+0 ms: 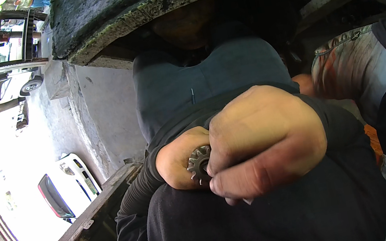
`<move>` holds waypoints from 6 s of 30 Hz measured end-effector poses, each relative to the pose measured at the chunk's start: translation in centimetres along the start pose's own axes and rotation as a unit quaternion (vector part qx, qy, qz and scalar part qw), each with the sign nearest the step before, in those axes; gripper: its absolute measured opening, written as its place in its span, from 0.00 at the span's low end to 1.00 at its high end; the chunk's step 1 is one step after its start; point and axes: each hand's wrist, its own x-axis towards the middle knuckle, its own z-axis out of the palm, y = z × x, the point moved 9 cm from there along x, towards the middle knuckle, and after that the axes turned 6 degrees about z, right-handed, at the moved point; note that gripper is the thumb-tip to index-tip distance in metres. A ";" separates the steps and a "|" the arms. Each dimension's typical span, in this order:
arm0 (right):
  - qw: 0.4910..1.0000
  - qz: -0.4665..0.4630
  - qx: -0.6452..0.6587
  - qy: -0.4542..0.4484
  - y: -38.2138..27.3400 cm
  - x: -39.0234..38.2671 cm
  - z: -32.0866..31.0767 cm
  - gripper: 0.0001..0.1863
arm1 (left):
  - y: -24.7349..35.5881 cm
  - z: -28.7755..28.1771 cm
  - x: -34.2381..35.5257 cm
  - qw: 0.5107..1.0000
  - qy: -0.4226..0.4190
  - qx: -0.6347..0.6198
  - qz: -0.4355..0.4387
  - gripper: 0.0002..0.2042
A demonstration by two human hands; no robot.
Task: The person works at a cluttered workbench in a workshop, handling a small metal gear and using a thin metal tool to scrape or adjust its teeth. They repeatedly pick up and set down the gear and tool, occasionally wiping the gear with a cloth. Another person is visible in the background.
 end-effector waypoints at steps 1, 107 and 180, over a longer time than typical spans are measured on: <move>1.000 -0.004 -0.009 -0.005 -0.4 0.1 0.1 0.06 | 0.1 0.0 0.1 1.000 -0.004 -0.001 -0.003 0.13; 0.903 0.165 0.160 0.364 4.0 -8.0 -11.2 0.14 | 5.3 -0.7 2.1 0.988 0.021 -0.033 0.147 0.11; 0.838 0.292 0.196 0.418 8.7 -10.9 -9.0 0.10 | 16.8 -23.6 11.3 0.436 0.195 0.868 -0.136 0.11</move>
